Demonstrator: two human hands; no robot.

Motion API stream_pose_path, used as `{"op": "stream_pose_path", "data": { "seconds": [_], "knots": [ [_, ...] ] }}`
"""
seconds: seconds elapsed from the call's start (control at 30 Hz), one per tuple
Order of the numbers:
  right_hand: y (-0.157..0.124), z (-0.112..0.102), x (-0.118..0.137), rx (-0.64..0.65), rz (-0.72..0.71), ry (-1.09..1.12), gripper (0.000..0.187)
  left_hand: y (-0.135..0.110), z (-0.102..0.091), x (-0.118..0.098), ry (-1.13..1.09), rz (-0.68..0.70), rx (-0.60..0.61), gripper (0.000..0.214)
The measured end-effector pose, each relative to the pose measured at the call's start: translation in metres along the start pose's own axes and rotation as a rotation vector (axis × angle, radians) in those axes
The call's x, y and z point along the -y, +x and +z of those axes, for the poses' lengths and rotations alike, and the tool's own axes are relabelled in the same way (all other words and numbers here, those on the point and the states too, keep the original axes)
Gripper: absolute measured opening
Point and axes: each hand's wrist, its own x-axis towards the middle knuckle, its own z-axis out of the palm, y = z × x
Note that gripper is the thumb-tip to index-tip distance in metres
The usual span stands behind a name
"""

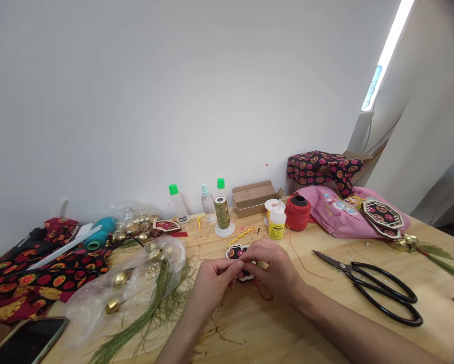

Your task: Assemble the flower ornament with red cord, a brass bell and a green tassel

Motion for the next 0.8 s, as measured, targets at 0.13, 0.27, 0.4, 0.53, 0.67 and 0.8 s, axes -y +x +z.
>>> {"op": "stream_pose_path", "data": {
  "seconds": [0.13, 0.27, 0.4, 0.53, 0.67, 0.8],
  "knots": [
    [0.002, 0.0, 0.001, 0.066, -0.015, 0.077, 0.009, -0.001, -0.005, 0.003, 0.161, 0.014, 0.05, 0.037],
    [0.003, 0.0, 0.002, 0.119, 0.03, 0.14, 0.011, -0.002, -0.009, 0.0, 0.266, 0.009, 0.107, 0.042],
    [0.002, 0.002, 0.0, 0.131, 0.064, 0.182, 0.01, -0.002, -0.009, -0.001, 0.192, 0.009, 0.125, 0.046],
    [0.001, 0.003, -0.004, 0.101, 0.08, 0.239, 0.01, -0.003, -0.008, -0.004, -0.037, -0.045, 0.125, 0.049],
    [0.001, 0.003, -0.008, 0.087, 0.098, 0.244, 0.01, -0.003, -0.009, -0.01, -0.074, -0.077, 0.085, 0.042],
    [0.0, 0.002, -0.009, 0.121, 0.104, 0.212, 0.01, -0.002, -0.011, -0.01, 0.046, -0.046, 0.06, 0.03]
  ]
}}
